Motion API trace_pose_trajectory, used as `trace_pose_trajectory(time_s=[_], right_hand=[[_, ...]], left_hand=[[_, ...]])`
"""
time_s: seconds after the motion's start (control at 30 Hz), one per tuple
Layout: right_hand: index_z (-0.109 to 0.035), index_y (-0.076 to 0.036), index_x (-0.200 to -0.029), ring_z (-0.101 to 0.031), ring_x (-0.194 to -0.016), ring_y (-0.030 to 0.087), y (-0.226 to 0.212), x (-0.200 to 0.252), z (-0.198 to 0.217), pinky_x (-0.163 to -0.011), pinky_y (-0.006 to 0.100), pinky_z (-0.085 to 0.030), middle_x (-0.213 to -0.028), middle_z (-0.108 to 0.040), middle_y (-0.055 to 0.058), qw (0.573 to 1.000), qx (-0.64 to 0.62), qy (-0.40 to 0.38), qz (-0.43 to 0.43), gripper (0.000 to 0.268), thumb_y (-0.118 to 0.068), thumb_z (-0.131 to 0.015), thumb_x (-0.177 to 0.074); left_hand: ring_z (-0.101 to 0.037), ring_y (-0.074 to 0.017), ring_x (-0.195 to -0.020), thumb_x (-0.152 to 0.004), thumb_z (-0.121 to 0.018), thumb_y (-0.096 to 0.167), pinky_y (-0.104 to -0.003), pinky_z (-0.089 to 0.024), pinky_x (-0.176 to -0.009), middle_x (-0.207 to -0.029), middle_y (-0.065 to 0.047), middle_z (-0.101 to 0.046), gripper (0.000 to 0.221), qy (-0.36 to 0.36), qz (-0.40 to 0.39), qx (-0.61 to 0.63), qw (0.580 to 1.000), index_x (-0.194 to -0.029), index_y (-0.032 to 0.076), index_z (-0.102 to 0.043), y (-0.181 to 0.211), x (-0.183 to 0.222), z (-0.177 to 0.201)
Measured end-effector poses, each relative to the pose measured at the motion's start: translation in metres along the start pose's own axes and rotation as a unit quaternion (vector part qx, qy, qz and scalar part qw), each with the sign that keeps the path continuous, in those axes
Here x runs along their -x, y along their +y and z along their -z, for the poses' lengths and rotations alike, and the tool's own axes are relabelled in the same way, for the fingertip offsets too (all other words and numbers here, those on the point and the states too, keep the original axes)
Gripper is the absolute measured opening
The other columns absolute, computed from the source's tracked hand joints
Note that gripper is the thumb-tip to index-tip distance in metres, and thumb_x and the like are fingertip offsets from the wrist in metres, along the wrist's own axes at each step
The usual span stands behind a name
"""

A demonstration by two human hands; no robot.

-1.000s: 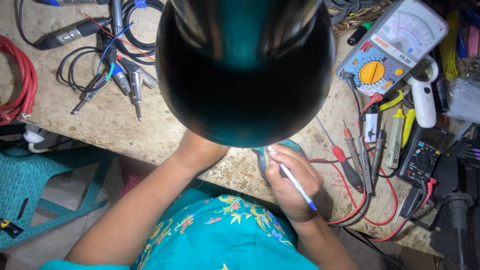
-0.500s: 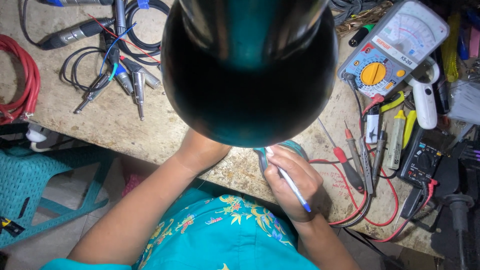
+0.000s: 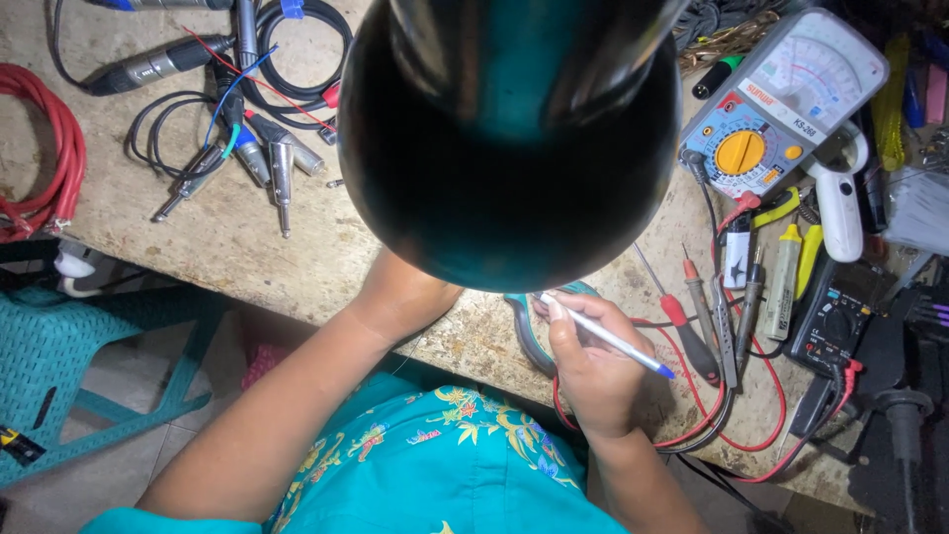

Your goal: Soldering components and wires on a small circuit board using a soldering iron and pliers at a repair bench.

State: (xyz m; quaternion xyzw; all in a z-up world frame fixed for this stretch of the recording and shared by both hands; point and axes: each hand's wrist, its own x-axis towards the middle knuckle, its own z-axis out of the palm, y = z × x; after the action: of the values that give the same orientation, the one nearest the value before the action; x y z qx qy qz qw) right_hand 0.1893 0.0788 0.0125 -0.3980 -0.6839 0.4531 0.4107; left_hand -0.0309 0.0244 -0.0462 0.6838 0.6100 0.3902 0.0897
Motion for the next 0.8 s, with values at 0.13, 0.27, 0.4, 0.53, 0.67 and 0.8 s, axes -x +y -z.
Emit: trace_pose_trajectory(time_s=[0.13,0.27,0.4,0.53,0.67,0.8], right_hand=[[-0.071,0.011,-0.097,-0.076,-0.087,0.029,-0.006,0.002,-0.002,-0.078,0.040,-0.064,-0.086,-0.077,0.025,0.999,-0.031,0.009,-0.012,0.010,0.005,-0.070,-0.089],[-0.065,0.006,-0.109,-0.079,-0.092,0.030,-0.008,0.005,0.004,-0.086,0.037,-0.068,-0.100,-0.075,0.022,0.999,-0.020,-0.025,0.002,0.019,-0.006,-0.066,-0.094],[-0.066,0.006,-0.108,-0.078,-0.088,0.026,-0.013,0.003,0.012,-0.083,0.033,-0.068,-0.097,-0.075,0.019,1.000,0.014,-0.002,0.011,0.018,-0.002,-0.068,-0.092],[-0.067,0.007,-0.106,-0.078,-0.088,0.027,-0.020,-0.001,0.012,-0.083,0.034,-0.067,-0.095,-0.075,0.021,1.000,0.022,0.017,0.003,0.016,0.001,-0.069,-0.092],[-0.064,0.012,-0.110,-0.076,-0.088,0.029,-0.022,-0.007,0.019,-0.081,0.034,-0.066,-0.096,-0.073,0.025,0.998,0.057,0.026,0.013,0.017,0.004,-0.065,-0.095],[-0.069,0.013,-0.108,-0.072,-0.092,0.035,-0.034,-0.037,0.044,-0.079,0.037,-0.061,-0.103,-0.070,0.028,0.932,0.283,-0.071,0.217,0.011,0.008,-0.066,-0.098]], left_hand=[[-0.067,-0.0365,-0.073,-0.086,-0.084,0.011,-0.045,-0.056,-0.060,-0.082,-0.011,-0.072,0.006,0.004,-0.004,0.000,1.000,-0.089,0.012,-0.079,-0.001,0.000,0.000],[-0.066,-0.0365,-0.073,-0.086,-0.085,0.011,-0.045,-0.056,-0.060,-0.082,-0.011,-0.073,0.006,0.012,-0.012,-0.003,1.000,-0.089,0.013,-0.079,0.003,-0.003,0.000],[-0.066,-0.0366,-0.073,-0.085,-0.085,0.011,-0.045,-0.056,-0.060,-0.083,-0.011,-0.073,0.007,0.034,-0.021,-0.024,0.999,-0.089,0.013,-0.079,0.004,-0.011,0.012],[-0.071,-0.0392,-0.093,-0.091,-0.080,0.012,-0.051,-0.060,-0.072,-0.103,-0.014,-0.075,0.016,0.075,-0.055,0.024,0.995,-0.107,0.015,-0.077,0.016,-0.023,0.027],[-0.065,-0.0364,-0.091,-0.093,-0.079,0.017,-0.048,-0.057,-0.069,-0.104,-0.011,-0.071,0.017,0.077,-0.044,0.009,0.996,-0.110,0.016,-0.076,0.017,-0.022,0.026],[-0.061,-0.0385,-0.093,-0.093,-0.079,0.018,-0.049,-0.056,-0.064,-0.104,-0.009,-0.070,0.018,0.070,-0.037,-0.027,0.997,-0.111,0.018,-0.075,0.015,-0.018,0.018]])
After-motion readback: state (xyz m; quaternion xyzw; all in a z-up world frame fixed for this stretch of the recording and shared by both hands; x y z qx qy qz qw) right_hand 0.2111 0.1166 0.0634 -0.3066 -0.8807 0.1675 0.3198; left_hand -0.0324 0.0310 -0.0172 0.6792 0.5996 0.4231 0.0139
